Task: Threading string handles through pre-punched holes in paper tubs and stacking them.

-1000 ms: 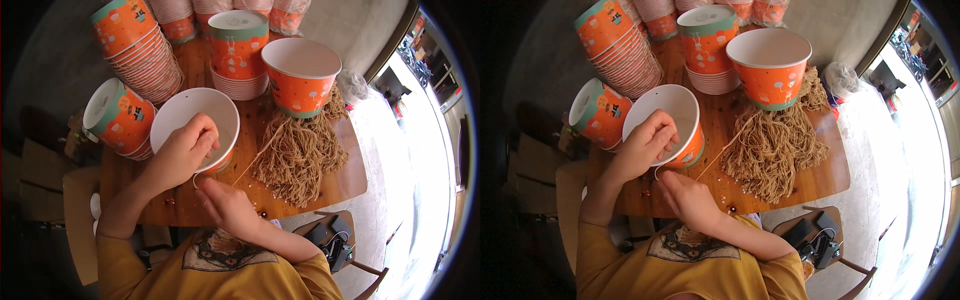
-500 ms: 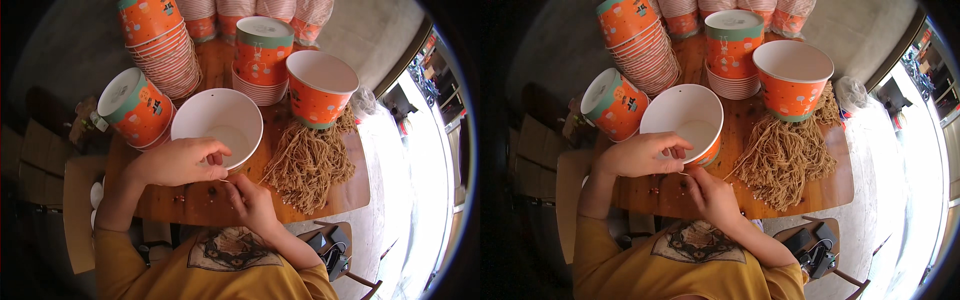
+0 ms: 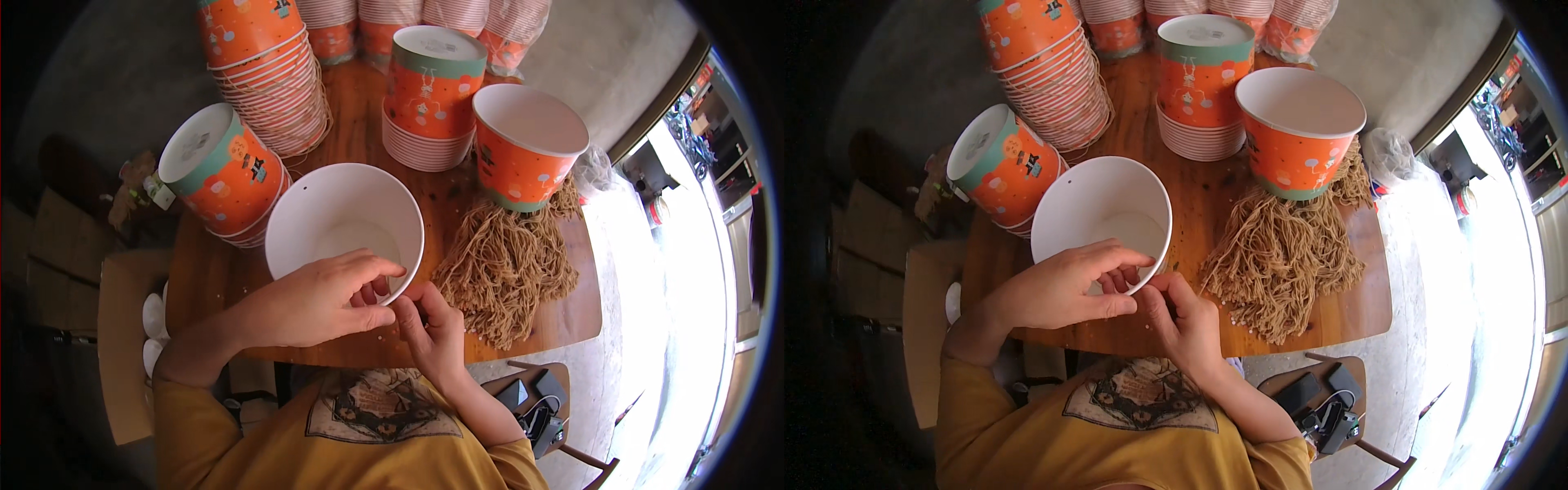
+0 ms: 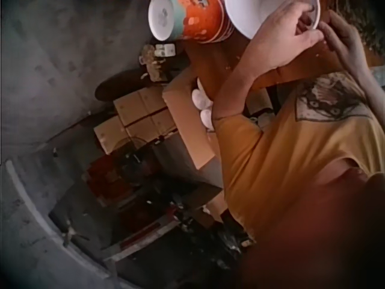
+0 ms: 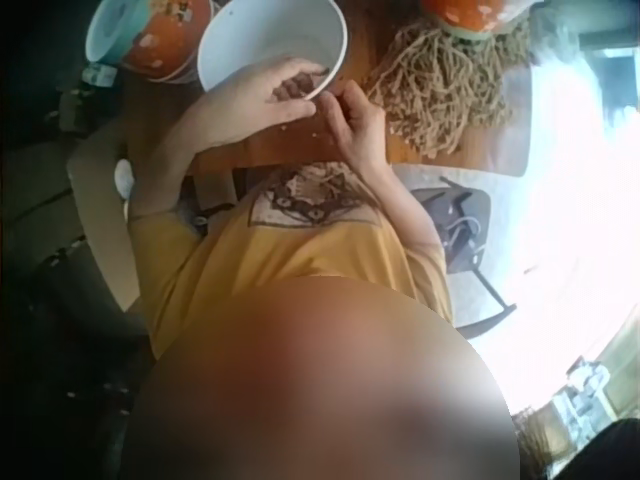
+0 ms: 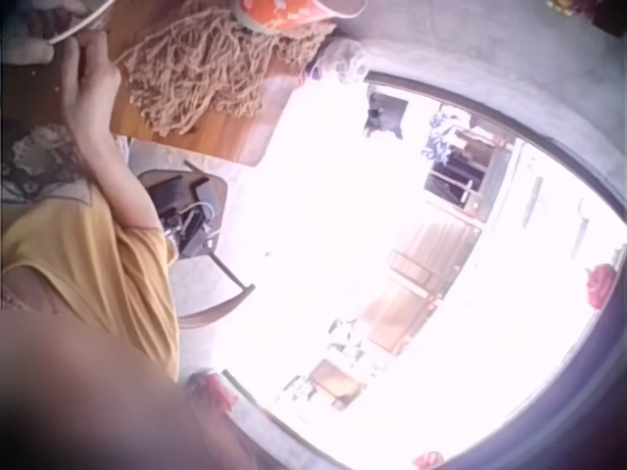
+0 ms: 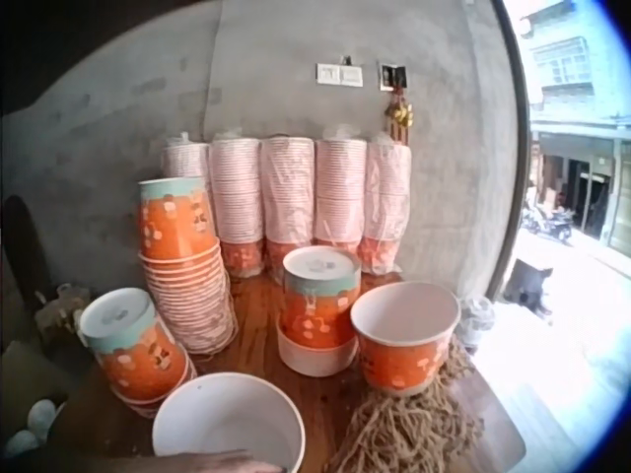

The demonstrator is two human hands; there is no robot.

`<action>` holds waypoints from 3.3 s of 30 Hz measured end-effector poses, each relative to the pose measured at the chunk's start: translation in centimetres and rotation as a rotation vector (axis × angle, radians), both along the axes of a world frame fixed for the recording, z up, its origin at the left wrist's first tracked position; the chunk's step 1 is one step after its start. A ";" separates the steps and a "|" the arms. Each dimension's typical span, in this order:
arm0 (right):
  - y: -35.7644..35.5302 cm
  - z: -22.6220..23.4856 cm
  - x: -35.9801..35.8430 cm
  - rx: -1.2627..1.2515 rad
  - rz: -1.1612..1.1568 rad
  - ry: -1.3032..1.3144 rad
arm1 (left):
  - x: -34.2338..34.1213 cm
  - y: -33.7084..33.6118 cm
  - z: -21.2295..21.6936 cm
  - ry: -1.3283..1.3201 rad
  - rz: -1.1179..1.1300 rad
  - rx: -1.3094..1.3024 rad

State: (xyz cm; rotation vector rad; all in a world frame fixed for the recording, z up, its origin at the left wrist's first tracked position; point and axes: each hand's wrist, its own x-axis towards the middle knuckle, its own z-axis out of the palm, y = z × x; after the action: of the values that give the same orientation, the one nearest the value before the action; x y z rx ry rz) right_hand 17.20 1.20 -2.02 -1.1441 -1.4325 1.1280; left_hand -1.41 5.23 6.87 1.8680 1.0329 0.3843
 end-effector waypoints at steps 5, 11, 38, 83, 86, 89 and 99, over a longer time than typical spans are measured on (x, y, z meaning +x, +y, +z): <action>-0.1 0.5 -0.3 -0.039 -0.018 0.025 | -0.9 0.5 -0.6 -0.040 -0.029 0.083; 0.2 0.4 -0.3 -0.042 -0.043 -0.042 | 0.0 1.2 -0.7 0.013 -0.023 0.081; 2.8 6.7 3.0 0.387 0.113 -0.456 | 0.5 2.7 -1.4 -0.515 0.151 -0.369; 10.9 8.1 4.7 0.553 0.437 -0.185 | 3.5 3.6 -1.6 -0.645 0.144 -0.550; 11.2 7.4 4.8 0.475 0.424 -0.144 | 3.7 3.5 -1.5 -0.616 0.140 -0.535; 11.2 6.9 5.1 0.466 0.399 -0.118 | 3.8 3.4 -1.6 -0.609 0.159 -0.536; 10.6 6.9 5.7 0.485 0.457 0.019 | 4.0 3.7 -1.9 -0.641 0.160 -0.544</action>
State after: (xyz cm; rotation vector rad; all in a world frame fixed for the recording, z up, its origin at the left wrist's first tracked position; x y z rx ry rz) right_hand 22.91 11.84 4.87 -0.4760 -1.8790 1.0019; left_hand 2.58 8.88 4.92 1.0690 0.7409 0.6668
